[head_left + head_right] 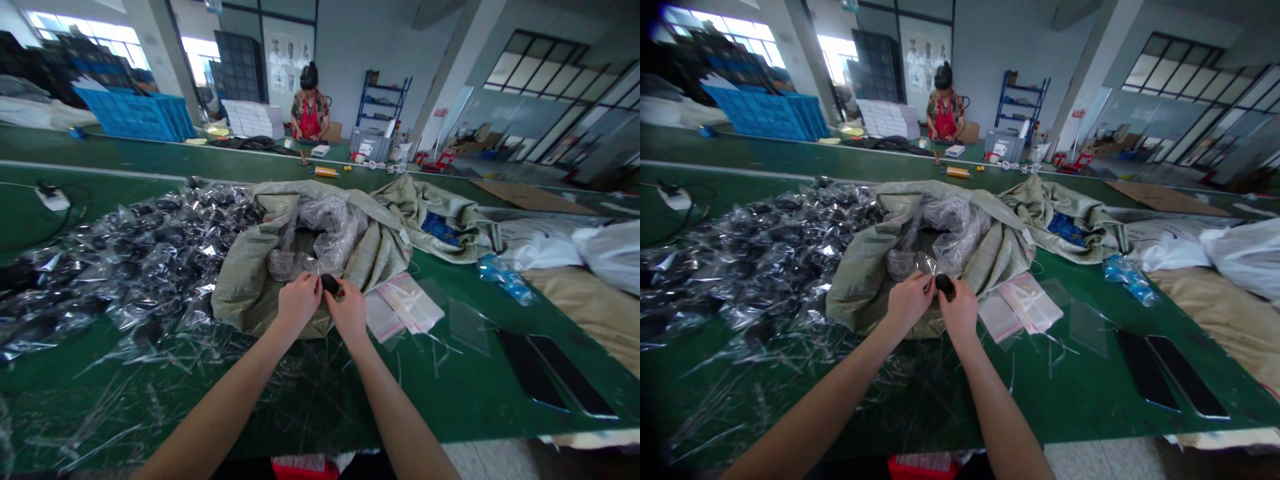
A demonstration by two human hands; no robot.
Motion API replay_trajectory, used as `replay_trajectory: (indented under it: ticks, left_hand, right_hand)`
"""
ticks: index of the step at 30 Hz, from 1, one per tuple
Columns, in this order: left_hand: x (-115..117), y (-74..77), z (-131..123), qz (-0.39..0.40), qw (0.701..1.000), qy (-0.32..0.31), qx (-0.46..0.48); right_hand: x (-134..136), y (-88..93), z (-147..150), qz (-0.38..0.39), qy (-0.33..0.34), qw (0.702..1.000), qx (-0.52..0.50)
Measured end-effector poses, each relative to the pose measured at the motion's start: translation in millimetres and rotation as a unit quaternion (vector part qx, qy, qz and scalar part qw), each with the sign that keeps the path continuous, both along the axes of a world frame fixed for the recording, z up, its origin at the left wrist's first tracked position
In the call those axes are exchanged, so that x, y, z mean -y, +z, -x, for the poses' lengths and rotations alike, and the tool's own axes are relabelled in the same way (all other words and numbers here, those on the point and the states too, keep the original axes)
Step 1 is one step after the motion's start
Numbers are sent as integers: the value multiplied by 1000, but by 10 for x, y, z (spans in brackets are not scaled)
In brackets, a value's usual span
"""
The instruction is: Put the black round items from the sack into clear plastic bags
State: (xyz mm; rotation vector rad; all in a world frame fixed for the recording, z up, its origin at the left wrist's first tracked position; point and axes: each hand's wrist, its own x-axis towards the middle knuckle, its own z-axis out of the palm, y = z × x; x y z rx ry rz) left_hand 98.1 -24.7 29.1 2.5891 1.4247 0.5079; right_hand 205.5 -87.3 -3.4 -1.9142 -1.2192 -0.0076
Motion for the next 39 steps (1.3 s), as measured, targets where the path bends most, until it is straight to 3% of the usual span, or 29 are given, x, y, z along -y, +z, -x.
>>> replay_trajectory:
  ticks: [3, 7, 12, 18, 22, 25, 28, 34, 39]
  left_hand:
    - [9, -10, 22, -22, 1000, -18, 3]
    - [-24, -76, 45, -55, 998, -31, -4]
    - [-91, -136, 55, -91, 994, -63, 20]
    - [-30, -124, 102, -98, 993, 2, 70]
    - [-35, -124, 100, 10, 984, 88, 157]
    - [-74, -163, 78, 128, 969, 38, 208]
    - [-79, -227, 58, 179, 949, -23, 257]
    - [32, -342, 38, 139, 933, -69, 325]
    - [136, -378, 25, 108, 939, -76, 316]
  right_hand:
    - [-16, -28, 24, -51, -10, 998, 44]
    - [-54, -98, 17, -126, -80, 981, 126]
    - [-146, -196, -45, -153, -47, 970, 183]
    - [-170, -149, 6, -187, -67, 973, 121]
    - [-115, -56, 56, -189, -67, 977, 78]
    - [-72, -25, 61, -184, -71, 979, 51]
    - [-27, -29, 54, -178, -71, 981, 38]
    - [48, -40, 63, -172, -83, 982, 17]
    - [46, -55, 49, -155, -56, 980, -115]
